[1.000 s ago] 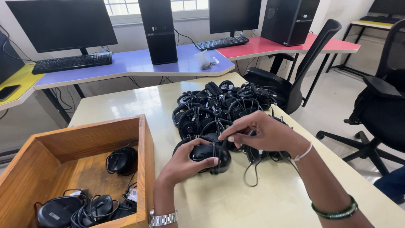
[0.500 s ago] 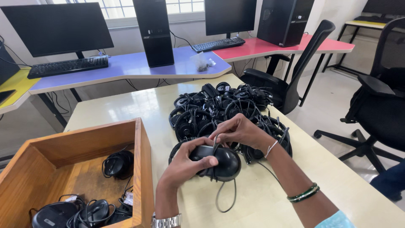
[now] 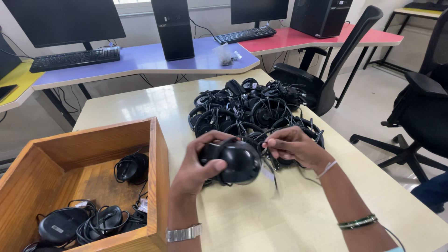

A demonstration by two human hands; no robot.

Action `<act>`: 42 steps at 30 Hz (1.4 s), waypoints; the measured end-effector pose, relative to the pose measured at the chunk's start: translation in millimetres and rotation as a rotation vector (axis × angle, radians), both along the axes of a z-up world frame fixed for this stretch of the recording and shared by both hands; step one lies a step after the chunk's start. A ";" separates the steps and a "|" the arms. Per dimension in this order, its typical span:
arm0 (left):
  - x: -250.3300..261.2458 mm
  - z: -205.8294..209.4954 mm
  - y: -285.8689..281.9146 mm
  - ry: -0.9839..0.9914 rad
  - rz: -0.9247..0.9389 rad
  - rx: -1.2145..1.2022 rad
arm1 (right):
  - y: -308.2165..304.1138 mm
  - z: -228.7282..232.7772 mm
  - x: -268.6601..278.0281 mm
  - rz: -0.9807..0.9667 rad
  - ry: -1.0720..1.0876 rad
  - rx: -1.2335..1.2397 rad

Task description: The person organizes a pile of computer mice by untangling their cables and placing them individually into a wooden box.

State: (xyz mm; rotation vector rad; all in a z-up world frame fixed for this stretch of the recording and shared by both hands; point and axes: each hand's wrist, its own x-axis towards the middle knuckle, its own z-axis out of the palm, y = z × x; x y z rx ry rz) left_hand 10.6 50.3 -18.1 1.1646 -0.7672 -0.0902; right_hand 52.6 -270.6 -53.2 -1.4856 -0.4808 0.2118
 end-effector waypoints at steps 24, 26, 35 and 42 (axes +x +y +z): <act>-11.1 19.7 -21.5 0.239 0.083 0.147 | 43.4 67.8 -90.2 0.307 -0.184 -0.084; -7.1 22.1 -23.6 0.253 0.094 0.054 | 61.9 58.3 -90.5 0.462 -0.106 -0.077; -2.6 25.0 -21.3 0.420 0.516 -0.127 | 36.6 -10.6 -91.9 0.244 -0.111 -0.035; -0.3 20.0 -1.6 0.472 0.702 -0.088 | -79.3 -15.6 -53.4 -0.479 0.074 -0.356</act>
